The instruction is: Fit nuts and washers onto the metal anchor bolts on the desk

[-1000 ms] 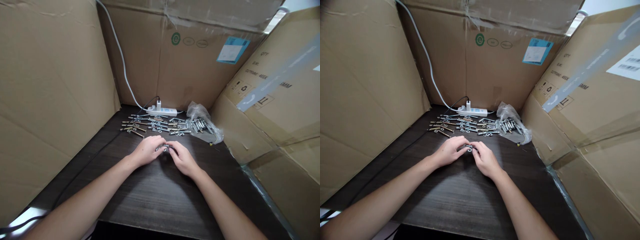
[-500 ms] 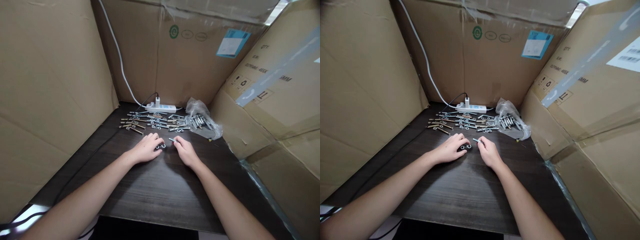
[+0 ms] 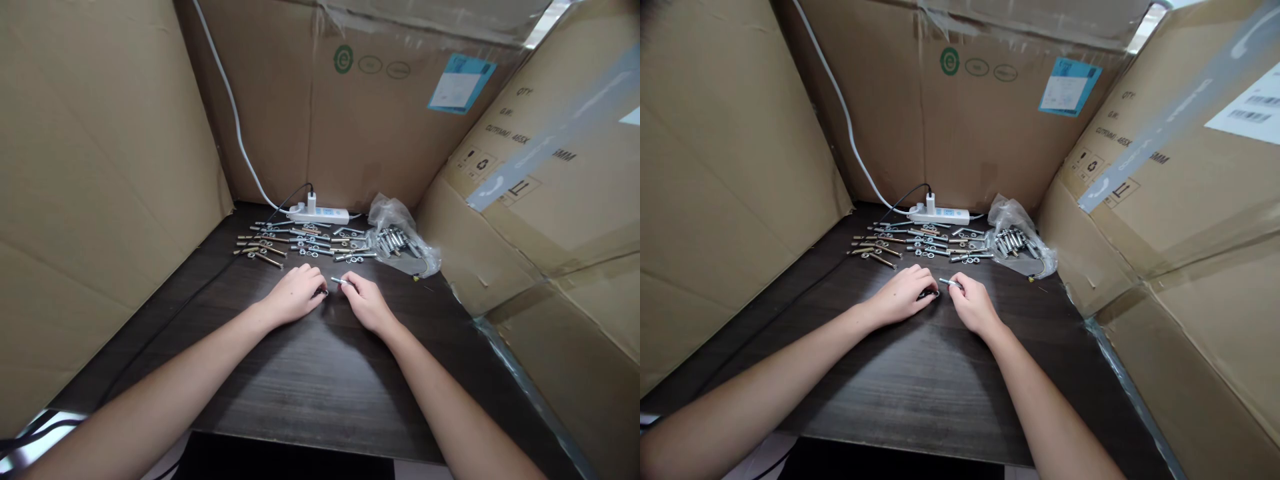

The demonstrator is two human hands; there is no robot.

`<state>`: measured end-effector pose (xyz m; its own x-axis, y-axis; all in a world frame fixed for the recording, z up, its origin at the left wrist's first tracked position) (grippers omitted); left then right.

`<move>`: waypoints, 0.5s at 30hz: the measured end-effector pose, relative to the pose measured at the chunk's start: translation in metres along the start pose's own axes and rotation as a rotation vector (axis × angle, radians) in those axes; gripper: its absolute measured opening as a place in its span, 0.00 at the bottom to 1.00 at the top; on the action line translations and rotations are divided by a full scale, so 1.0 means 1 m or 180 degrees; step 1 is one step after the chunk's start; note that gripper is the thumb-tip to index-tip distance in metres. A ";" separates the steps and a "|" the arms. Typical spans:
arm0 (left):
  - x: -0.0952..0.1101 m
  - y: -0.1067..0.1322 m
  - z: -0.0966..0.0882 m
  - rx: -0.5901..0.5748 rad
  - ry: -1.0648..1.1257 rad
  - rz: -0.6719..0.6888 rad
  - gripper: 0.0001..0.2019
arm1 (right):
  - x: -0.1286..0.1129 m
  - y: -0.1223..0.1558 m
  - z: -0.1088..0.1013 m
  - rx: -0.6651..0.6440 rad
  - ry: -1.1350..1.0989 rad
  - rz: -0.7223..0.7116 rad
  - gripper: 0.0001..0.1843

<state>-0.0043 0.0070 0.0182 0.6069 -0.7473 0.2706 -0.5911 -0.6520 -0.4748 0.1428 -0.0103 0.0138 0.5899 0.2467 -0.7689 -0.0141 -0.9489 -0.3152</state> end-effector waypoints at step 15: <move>0.008 -0.004 -0.019 0.0422 0.0390 -0.0007 0.08 | 0.002 0.002 0.001 -0.0080 0.0014 0.0046 0.10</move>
<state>-0.0072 0.0016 0.0383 0.5340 -0.7612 0.3679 -0.5097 -0.6370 -0.5783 0.1434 -0.0111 0.0112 0.5934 0.2321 -0.7707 -0.0022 -0.9571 -0.2899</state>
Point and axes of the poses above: each hand's wrist, its own y-axis away from the middle knuckle, its own z-axis out of the palm, x = y × z, the point moved 5 cm from there along -y, towards the middle knuckle, and after that the axes turned 14 degrees about x, right-handed, at the moved point
